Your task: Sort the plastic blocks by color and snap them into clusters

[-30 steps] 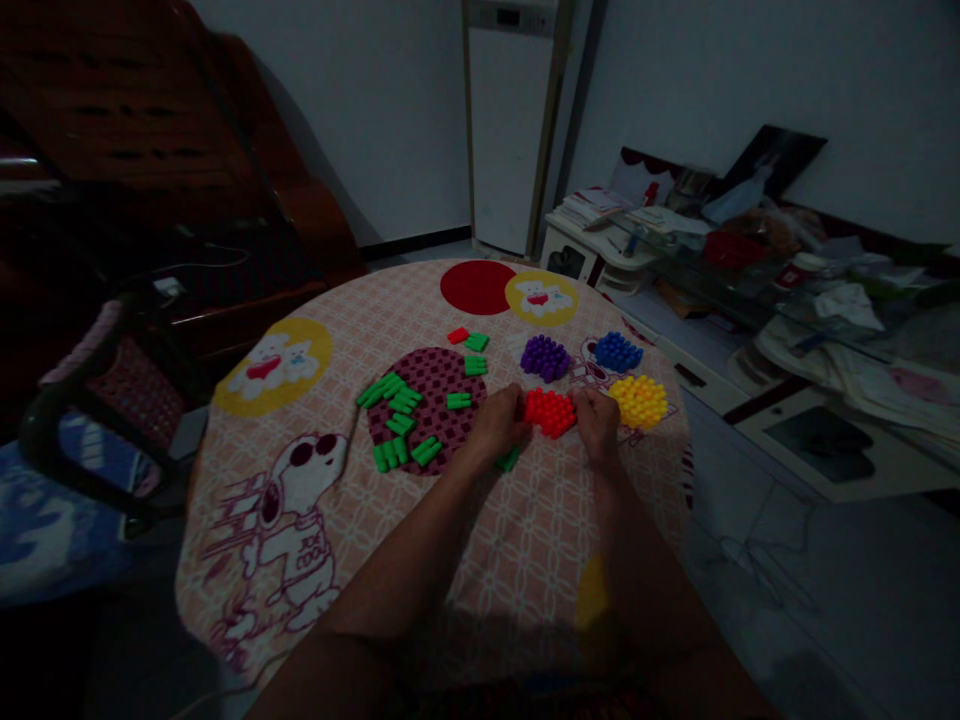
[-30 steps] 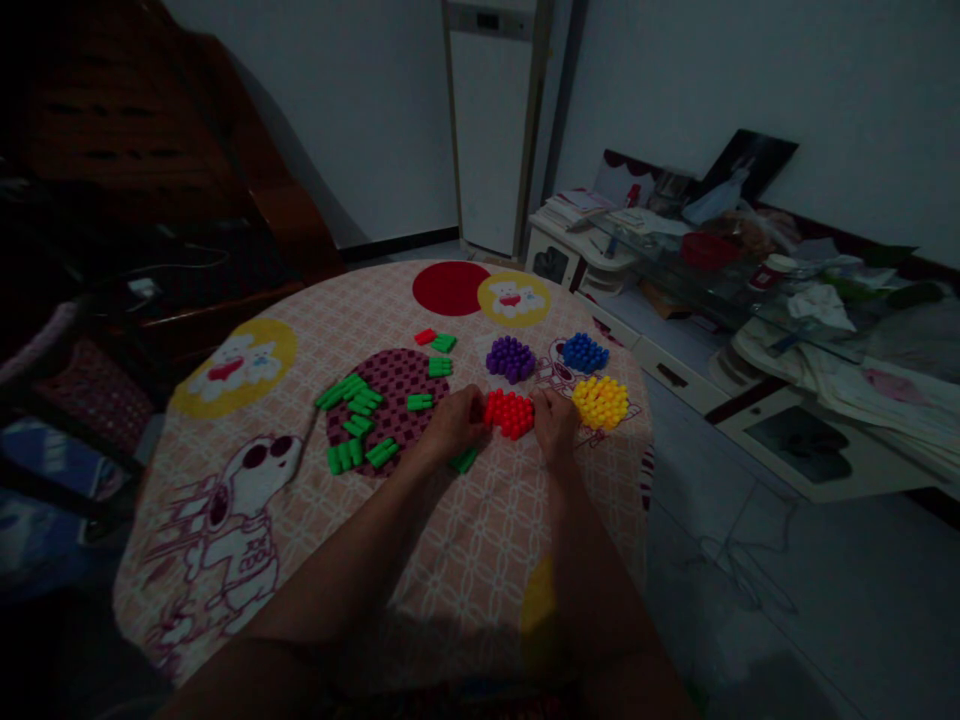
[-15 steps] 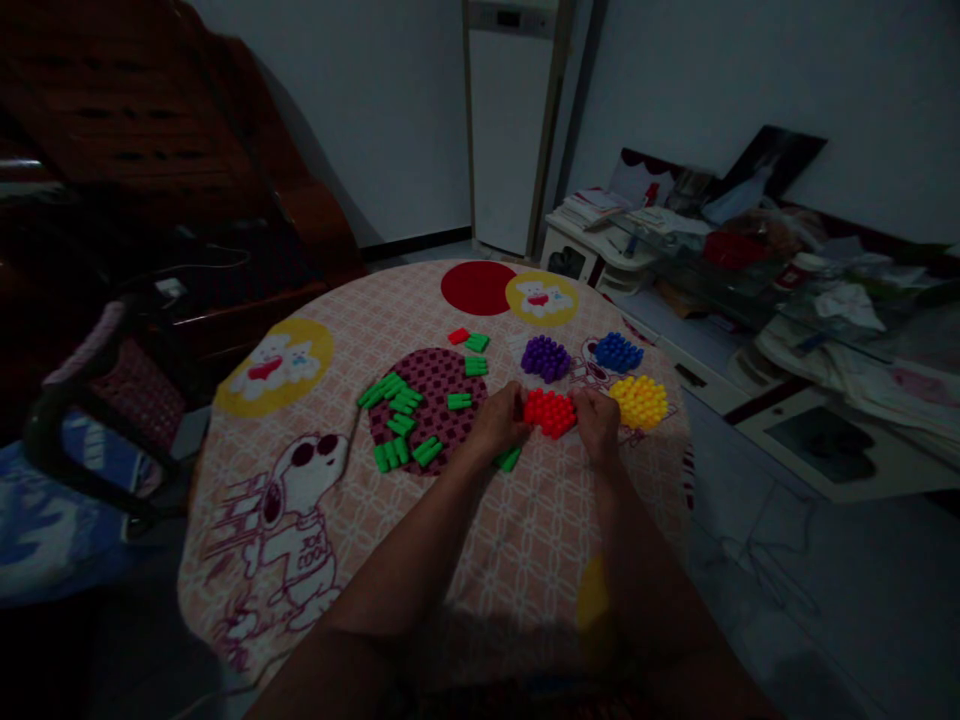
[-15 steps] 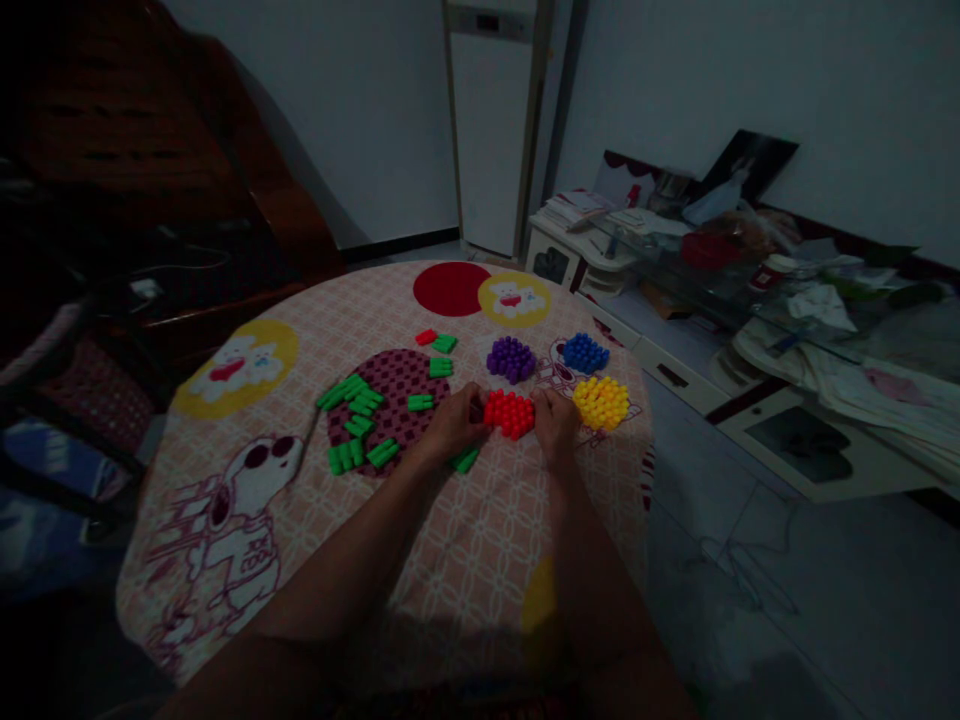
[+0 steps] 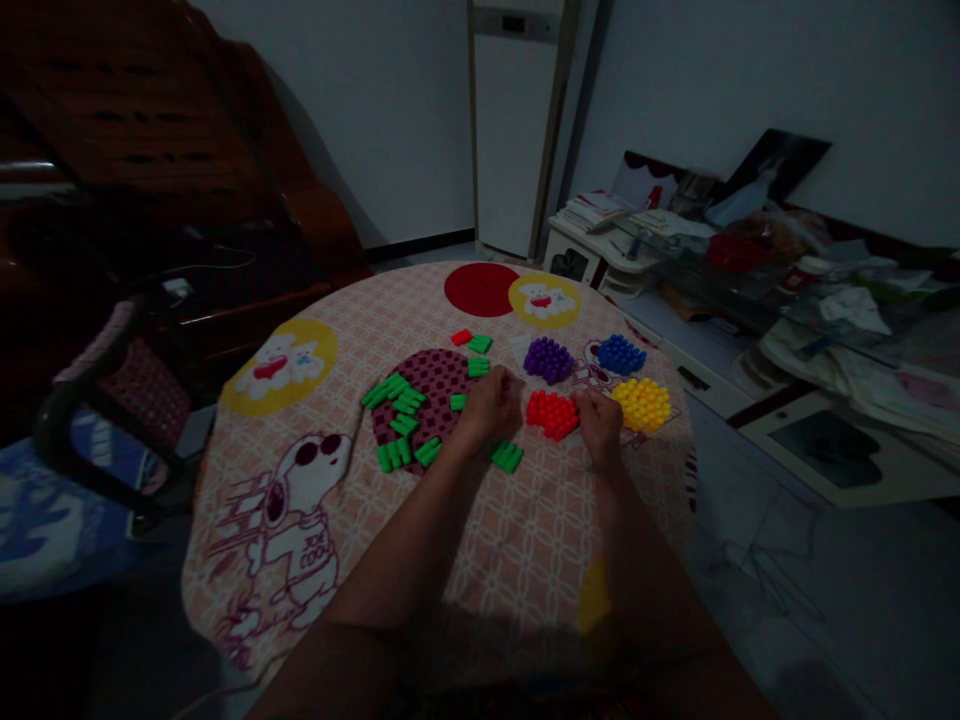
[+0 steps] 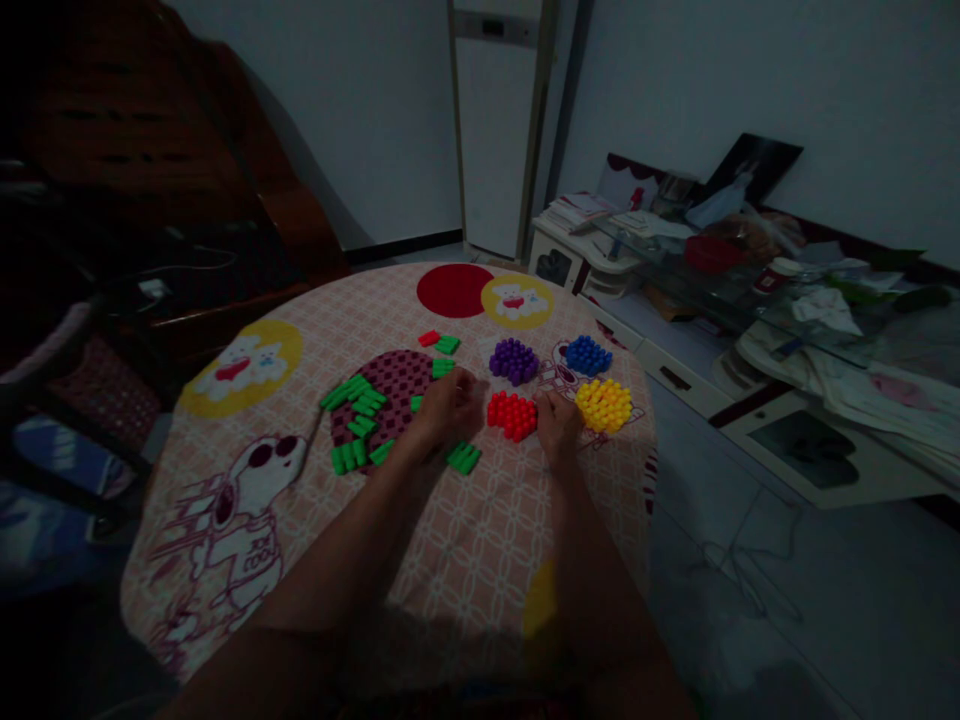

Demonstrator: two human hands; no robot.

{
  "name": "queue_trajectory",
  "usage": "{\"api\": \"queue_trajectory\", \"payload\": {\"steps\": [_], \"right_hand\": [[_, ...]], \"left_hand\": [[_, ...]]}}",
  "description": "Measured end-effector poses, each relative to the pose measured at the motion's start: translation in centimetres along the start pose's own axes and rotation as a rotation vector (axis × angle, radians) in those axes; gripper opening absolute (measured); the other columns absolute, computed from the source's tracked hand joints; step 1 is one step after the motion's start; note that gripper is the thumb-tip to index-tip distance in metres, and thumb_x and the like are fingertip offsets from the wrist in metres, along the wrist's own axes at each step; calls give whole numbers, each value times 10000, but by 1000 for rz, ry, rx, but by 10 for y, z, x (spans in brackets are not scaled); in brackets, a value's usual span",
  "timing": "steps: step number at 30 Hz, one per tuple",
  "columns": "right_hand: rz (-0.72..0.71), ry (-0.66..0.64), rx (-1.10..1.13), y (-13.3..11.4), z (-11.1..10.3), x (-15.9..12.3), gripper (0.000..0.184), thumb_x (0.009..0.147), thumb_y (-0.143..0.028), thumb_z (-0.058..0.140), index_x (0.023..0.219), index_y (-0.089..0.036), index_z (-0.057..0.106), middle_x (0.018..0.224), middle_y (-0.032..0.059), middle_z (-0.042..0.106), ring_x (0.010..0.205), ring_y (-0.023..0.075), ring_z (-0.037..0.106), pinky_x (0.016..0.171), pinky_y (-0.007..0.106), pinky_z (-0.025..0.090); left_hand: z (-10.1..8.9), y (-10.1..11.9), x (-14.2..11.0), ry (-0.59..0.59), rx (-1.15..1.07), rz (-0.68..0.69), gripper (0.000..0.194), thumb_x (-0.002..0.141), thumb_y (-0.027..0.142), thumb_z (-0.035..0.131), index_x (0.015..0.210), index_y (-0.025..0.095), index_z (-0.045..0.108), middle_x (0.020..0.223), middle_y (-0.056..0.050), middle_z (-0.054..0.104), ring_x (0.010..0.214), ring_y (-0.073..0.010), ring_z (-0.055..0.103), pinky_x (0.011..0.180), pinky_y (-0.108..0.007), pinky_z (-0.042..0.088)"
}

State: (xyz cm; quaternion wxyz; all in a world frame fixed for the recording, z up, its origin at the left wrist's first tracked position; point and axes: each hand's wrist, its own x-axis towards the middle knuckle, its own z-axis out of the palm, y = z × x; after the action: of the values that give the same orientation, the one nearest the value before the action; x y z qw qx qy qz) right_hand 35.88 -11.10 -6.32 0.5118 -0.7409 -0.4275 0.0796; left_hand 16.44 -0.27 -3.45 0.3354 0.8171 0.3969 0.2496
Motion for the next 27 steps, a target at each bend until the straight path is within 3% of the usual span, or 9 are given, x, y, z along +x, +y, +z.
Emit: {"api": "queue_trajectory", "payload": {"steps": [3, 6, 8, 12, 19, 27], "right_hand": [[1, -1, 10, 0, 0, 0, 391, 866, -507, 474, 629, -212, 573, 571, -21, 496, 608, 155, 460, 611, 290, 334], [6, -6, 13, 1, 0, -1, 401, 871, -512, 469, 659, -203, 611, 593, -12, 533, 625, 162, 492, 620, 291, 345], [5, -3, 4, 2, 1, -1, 405, 873, -511, 465, 641, -205, 594, 583, -16, 521, 618, 160, 486, 614, 292, 335], [6, 7, -11, 1, 1, -2, 404, 863, -506, 454, 598, -216, 543, 550, -26, 487, 585, 156, 457, 591, 294, 311], [18, 16, -15, 3, 2, -2, 387, 870, -500, 471, 630, -215, 576, 564, -27, 502, 605, 158, 458, 603, 292, 307], [2, 2, 8, 5, 3, -3, 392, 881, -511, 475, 623, -220, 521, 563, -42, 468, 591, 146, 435, 603, 283, 308]], "left_hand": [[-21, -12, 28, 167, 180, 39, 506, 791, 36, 539, 1284, 149, 553, 1337, -159, 618, 1262, -257, 569, 1086, -396, 438], [-39, -27, 59, 215, 294, 1, 577, 859, 36, 469, 1432, 101, 483, 1525, -214, 474, 1435, -287, 429, 1181, -405, 337], [-45, -37, 74, 154, 363, -82, 577, 874, 49, 475, 1451, 72, 481, 1527, -243, 463, 1427, -312, 433, 1173, -400, 335], [-51, -50, 84, 43, 457, -173, 456, 935, 147, 474, 1381, 125, 570, 1370, -212, 597, 1283, -322, 544, 1079, -394, 403], [-58, -53, 79, 75, 539, -178, 370, 919, 290, 577, 1271, 184, 610, 1275, -185, 631, 1158, -332, 596, 927, -389, 470], [-65, -50, 95, 111, 514, -223, 334, 890, 244, 596, 1205, 161, 671, 1184, -196, 709, 1112, -335, 656, 882, -385, 489]]}}
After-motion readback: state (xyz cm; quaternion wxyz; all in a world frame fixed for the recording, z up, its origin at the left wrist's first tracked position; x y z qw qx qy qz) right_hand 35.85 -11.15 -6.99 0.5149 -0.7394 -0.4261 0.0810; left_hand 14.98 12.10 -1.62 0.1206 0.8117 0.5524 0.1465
